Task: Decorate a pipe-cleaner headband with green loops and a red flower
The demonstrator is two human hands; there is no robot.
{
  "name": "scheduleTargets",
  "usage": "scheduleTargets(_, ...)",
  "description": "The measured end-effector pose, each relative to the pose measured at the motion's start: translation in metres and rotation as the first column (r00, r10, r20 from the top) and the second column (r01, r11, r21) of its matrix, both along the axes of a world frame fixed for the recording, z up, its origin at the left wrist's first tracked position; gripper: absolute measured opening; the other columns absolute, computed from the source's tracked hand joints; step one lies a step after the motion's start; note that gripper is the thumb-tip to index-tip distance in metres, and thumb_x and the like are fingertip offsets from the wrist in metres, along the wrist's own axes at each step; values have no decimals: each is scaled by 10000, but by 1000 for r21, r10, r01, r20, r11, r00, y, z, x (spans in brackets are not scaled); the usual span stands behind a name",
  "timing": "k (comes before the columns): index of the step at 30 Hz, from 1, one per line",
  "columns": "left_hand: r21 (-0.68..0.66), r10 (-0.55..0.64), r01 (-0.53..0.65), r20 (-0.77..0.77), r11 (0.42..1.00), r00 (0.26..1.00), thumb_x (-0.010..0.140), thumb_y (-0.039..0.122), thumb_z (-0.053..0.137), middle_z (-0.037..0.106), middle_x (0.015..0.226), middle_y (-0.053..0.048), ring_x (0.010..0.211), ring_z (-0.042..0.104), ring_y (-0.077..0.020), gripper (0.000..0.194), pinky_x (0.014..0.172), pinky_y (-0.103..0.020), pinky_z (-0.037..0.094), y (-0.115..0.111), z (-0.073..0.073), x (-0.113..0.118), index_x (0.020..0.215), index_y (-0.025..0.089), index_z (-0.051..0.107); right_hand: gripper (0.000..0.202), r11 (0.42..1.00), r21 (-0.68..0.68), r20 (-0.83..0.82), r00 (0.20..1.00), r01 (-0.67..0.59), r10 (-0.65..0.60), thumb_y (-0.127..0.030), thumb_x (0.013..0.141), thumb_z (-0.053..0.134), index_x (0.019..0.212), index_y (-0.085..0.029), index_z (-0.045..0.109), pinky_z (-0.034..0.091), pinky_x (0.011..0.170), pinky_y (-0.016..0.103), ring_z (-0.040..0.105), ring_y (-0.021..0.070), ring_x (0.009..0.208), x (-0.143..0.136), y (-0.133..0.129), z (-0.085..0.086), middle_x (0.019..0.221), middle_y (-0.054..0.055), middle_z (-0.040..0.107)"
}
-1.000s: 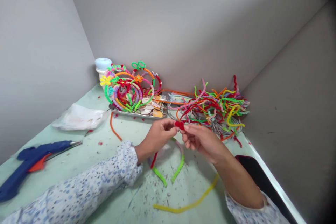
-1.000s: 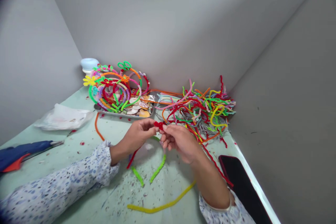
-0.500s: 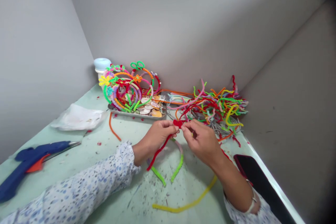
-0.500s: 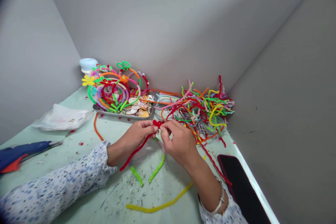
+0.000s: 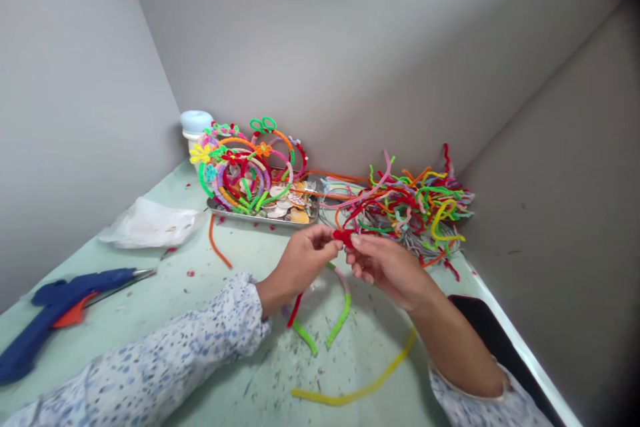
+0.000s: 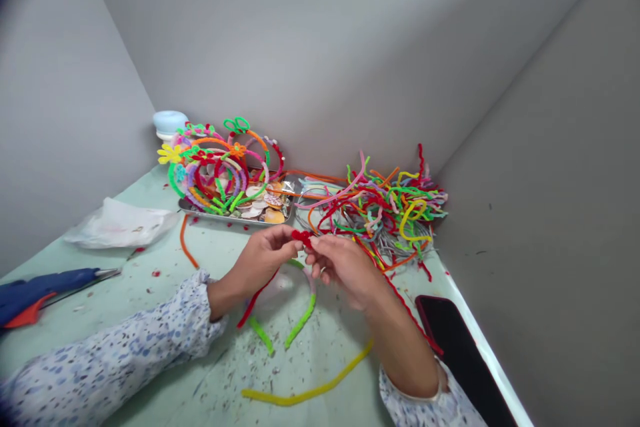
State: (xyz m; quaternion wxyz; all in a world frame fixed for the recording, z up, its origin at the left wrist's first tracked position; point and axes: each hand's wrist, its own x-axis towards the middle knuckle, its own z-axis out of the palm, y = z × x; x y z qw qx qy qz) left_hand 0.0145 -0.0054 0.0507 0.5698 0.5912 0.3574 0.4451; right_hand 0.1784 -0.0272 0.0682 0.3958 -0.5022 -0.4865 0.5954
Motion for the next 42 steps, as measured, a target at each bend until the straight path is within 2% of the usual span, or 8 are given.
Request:
scheduleTargets(2, -110, 11, -6, 49, 994, 999, 732, 265, 591, 562, 660, 9, 610, 484, -105, 122, 614, -236, 367, 6, -3, 1, 737, 146, 616, 211, 968, 250, 217, 973, 25, -81, -367, 801, 543, 889, -183, 597, 420, 503, 225, 577, 134, 655, 1, -1, 3, 820, 36, 625)
scheduleTargets(5, -196, -14, 36, 110, 980, 994, 717, 283, 611, 531, 614, 14, 575, 461, -95, 155, 602, -240, 349, 11, -9, 1, 664, 138, 593, 179, 783, 615, 495, 819, -92, -292, -282, 813, 554, 965, -200, 603, 458, 643, 257, 587, 148, 759, 0, -5, 3, 900, 40, 624)
scheduleTargets(10, -229, -61, 95, 151, 969, 987, 703, 280, 618, 534, 611, 15, 568, 454, -88, 161, 601, -240, 341, 8, -9, 2, 650, 131, 591, 147, 633, 719, 624, 670, -289, -403, -232, 861, 493, 932, -187, 614, 435, 702, 272, 573, 159, 773, -2, -7, -2, 848, 46, 619)
scheduleTargets(14, -194, -65, 85, 109, 977, 992, 710, 259, 617, 545, 627, 19, 581, 459, -87, 136, 600, -229, 354, 4, -5, 3, 682, 128, 599, 154, 792, 588, 604, 741, -165, -294, -271, 853, 495, 797, -193, 616, 401, 602, 253, 555, 140, 666, -3, -5, 1, 735, 20, 617)
scheduleTargets(18, -72, -74, 79, 62, 994, 995, 750, 262, 590, 553, 661, 17, 613, 473, -93, 126, 612, -223, 375, -1, -1, 2, 736, 138, 594, 161, 987, 161, 241, 969, 11, -50, -285, 793, 530, 669, -184, 549, 307, 428, 205, 459, 86, 468, -3, -2, 1, 552, -28, 524)
scheduleTargets(23, 192, -2, 25, -119, 981, 993, 758, 202, 560, 584, 727, 2, 685, 501, -109, 81, 671, -230, 393, -7, 2, 0, 794, 150, 610, 115, 980, -187, -251, 968, -70, 21, -251, 689, 613, 655, -159, 553, 198, 335, 167, 415, 45, 412, 4, 1, -4, 576, -31, 509)
scheduleTargets(30, -73, -30, 37, 97, 997, 995, 754, 269, 615, 605, 739, 1, 663, 523, -102, 136, 645, -226, 412, 1, -6, 3, 796, 140, 606, 216, 996, -78, -90, 995, -52, 45, -381, 760, 625, 794, -168, 616, 346, 420, 176, 529, 88, 580, 10, 3, 2, 763, 16, 594)
scheduleTargets(42, -152, -90, 112, 146, 982, 985, 750, 221, 613, 599, 700, -6, 656, 532, -109, 96, 652, -241, 424, -3, -7, 4, 752, 125, 614, 189, 975, 221, 366, 925, 25, -107, -371, 809, 530, 803, -199, 610, 365, 472, 223, 458, 92, 463, 6, 4, -4, 580, -30, 581)
